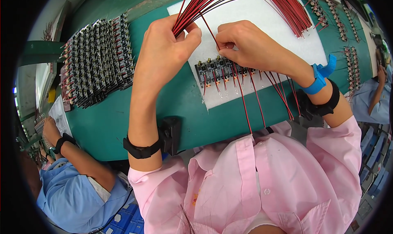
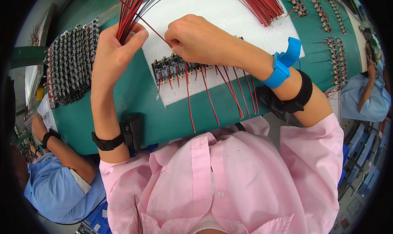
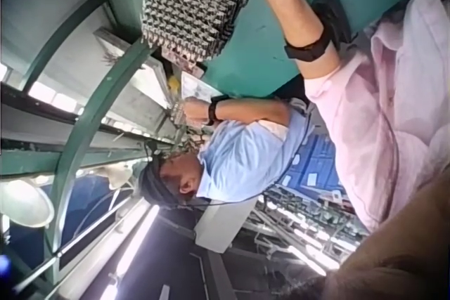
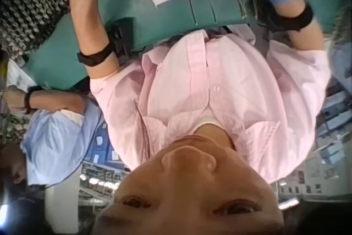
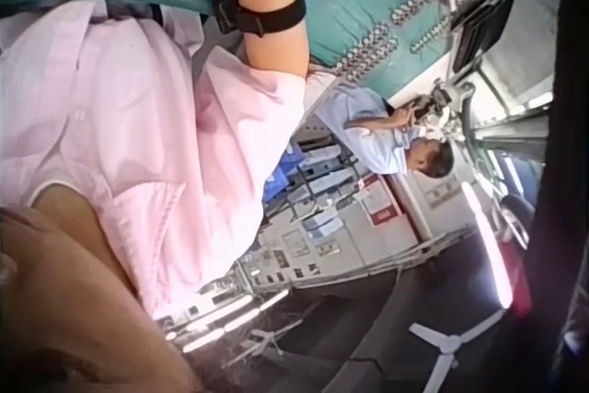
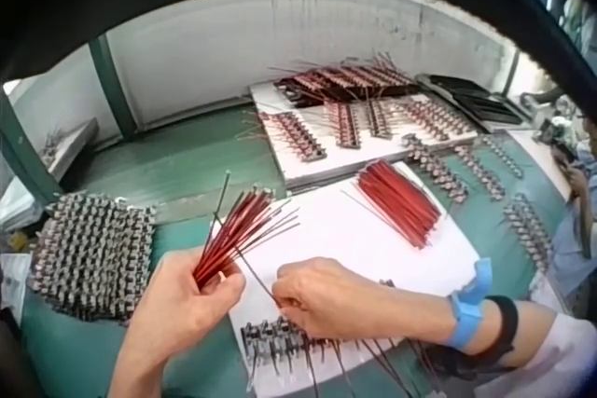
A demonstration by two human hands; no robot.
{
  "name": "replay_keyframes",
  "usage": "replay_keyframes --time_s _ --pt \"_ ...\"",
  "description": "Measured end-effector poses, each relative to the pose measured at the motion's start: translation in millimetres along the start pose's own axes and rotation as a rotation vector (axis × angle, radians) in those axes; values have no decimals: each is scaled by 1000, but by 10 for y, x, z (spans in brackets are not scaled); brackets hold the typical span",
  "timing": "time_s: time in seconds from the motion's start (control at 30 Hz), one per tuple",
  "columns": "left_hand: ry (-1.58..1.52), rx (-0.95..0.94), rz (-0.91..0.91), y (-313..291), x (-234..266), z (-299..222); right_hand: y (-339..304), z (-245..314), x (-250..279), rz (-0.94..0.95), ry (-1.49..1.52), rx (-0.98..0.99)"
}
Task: Assembling wiring harnesses by inserting red wires into specific slots on connectors on an assembly line.
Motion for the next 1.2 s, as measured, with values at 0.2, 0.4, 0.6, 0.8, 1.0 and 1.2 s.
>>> replay_keyframes --time_s 0.2,0.4,0.6,0.8,1.0,1.2 --pt "-21 -20 -15 -2 -11 13 20 -31 10 55 -33 75" --pt "-20 -69 -25 5 1 -4 29 -10 15 59 -55 112" --pt "4 -42 -126 -5 19 -43 16 9 16 66 -74 92" --pt "-135 -176 -507 -32 52 -109 4 14 21 82 -79 98" --pt "-322 -272 -651 -30 98 -69 9 18 6 70 -123 124" --pt "-333 -300 -672 -31 89 -71 17 10 4 92 -141 125"
Point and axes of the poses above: each hand's wrist, its own y-axis towards the middle knuckle, its own x-axis out of the back of the hand, z = x × y, the point moved 1 cm from there along y, towards the middle knuckle, and after that the axes turned 3 degrees about y, right-handed, at the moved point
